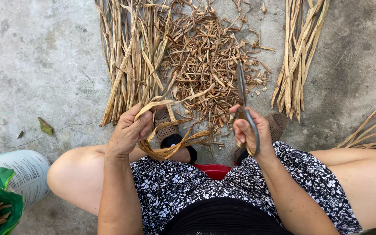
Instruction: The person sits on the concrete ground cutting dried plant stalks and leaves into short pieces with scissors. They hold a bundle in one hand, snip sections off, drop the cut pieces onto a growing pile between their legs, and reach for more stalks to continue cutting.
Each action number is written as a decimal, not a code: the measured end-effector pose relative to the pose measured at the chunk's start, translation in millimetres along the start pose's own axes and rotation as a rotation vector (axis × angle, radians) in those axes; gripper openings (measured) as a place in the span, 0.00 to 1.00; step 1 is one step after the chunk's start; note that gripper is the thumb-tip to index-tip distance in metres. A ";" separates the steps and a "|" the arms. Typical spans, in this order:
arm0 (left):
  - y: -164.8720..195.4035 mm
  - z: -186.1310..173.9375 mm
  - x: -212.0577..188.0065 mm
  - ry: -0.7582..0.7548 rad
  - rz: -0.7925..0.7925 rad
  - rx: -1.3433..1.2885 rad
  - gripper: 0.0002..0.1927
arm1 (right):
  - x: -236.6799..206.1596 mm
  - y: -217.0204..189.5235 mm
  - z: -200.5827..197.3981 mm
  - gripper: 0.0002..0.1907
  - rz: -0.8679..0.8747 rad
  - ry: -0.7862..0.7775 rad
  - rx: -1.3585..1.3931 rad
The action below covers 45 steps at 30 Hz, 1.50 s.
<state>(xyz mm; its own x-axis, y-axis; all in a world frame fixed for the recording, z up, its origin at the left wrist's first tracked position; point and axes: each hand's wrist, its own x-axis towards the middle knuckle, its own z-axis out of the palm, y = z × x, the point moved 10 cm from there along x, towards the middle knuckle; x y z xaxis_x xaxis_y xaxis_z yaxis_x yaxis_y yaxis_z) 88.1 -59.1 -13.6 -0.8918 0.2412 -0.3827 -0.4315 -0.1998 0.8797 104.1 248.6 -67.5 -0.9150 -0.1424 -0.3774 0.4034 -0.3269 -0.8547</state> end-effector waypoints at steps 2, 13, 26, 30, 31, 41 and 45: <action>-3.5 1.7 -0.2 -0.052 0.001 -0.027 0.17 | -2.5 -15.2 14.5 0.32 -0.081 -0.140 -0.114; -8.4 29.8 4.2 -0.154 0.010 0.180 0.15 | -18.7 -3.3 53.8 0.40 0.046 -0.412 -0.408; -21.1 32.8 10.7 -0.090 -0.072 0.133 0.13 | -17.6 27.2 26.1 0.25 0.122 -0.228 -0.250; -15.6 32.7 10.8 -0.088 -0.021 0.166 0.12 | -19.0 27.3 18.7 0.23 0.209 -0.150 -0.281; -14.6 32.1 10.6 -0.079 -0.020 0.170 0.13 | -18.9 22.5 18.4 0.24 0.188 -0.141 -0.333; -11.3 38.4 11.3 -0.038 -0.034 0.469 0.18 | -21.3 -47.3 33.6 0.36 -0.090 -0.191 -0.902; 12.0 47.9 10.5 -0.038 0.214 0.608 0.17 | -23.3 -49.3 22.6 0.42 0.090 -0.085 -1.211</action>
<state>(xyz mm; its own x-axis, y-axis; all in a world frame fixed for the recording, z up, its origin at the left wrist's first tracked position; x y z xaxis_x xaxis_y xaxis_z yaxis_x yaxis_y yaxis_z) 80.1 -13.5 6.5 -0.9393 0.2917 -0.1808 -0.0807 0.3242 0.9426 105.5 246.9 -8.5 -0.8628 -0.1950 -0.4665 0.1641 0.7646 -0.6232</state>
